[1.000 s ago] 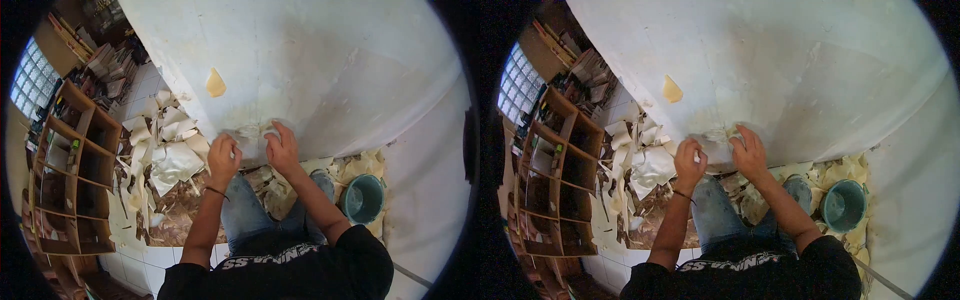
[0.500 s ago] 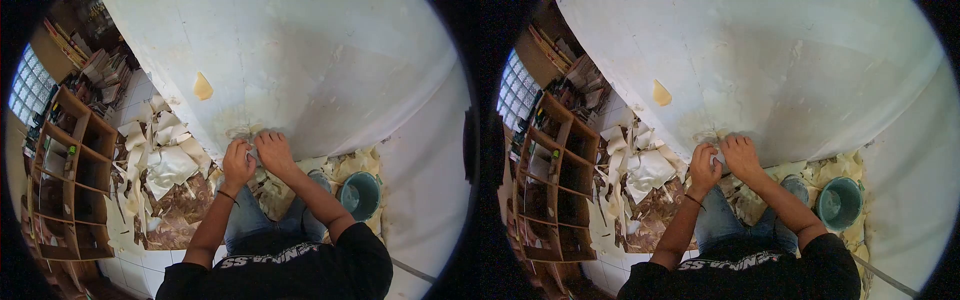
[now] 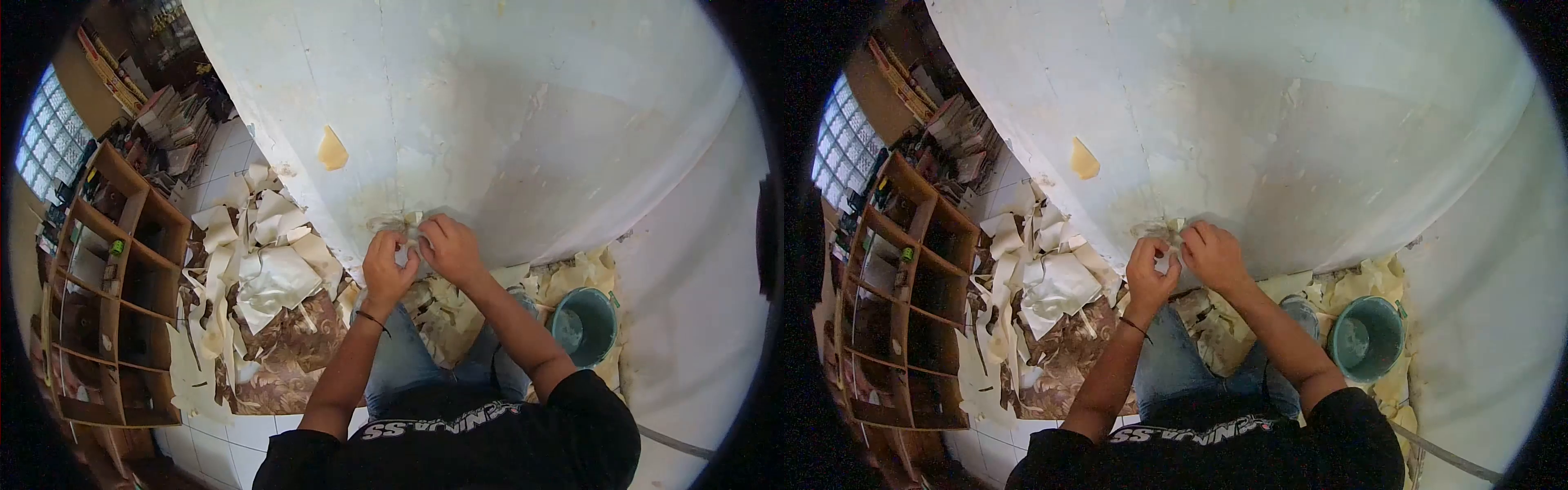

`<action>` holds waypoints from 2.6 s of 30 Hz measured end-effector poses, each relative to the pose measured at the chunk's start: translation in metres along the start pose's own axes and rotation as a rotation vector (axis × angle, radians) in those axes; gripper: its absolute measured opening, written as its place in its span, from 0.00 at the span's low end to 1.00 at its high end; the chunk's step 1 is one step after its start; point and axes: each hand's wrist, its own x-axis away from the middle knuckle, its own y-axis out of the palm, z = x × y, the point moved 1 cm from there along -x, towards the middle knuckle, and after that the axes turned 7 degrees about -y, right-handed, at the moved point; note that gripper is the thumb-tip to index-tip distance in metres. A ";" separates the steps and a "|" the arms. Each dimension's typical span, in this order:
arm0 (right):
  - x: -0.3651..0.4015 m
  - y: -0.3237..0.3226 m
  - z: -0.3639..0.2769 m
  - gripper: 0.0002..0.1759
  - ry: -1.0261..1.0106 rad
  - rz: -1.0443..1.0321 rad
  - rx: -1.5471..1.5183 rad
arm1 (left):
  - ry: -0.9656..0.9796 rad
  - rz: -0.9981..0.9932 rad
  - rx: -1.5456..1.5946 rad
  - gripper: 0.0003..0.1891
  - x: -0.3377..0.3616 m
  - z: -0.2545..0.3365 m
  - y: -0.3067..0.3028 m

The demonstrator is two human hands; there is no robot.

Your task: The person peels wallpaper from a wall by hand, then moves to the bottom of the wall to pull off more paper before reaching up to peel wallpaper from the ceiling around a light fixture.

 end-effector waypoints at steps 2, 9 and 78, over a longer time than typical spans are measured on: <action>-0.006 0.000 0.004 0.18 0.032 0.080 -0.017 | -0.108 -0.033 0.067 0.09 0.001 -0.003 0.002; -0.020 0.009 0.011 0.13 -0.023 0.174 0.078 | -0.244 -0.149 0.148 0.08 0.019 -0.016 0.011; 0.522 -0.143 0.178 0.16 2.001 0.719 -1.170 | -1.163 0.727 0.753 0.27 0.075 -0.149 0.071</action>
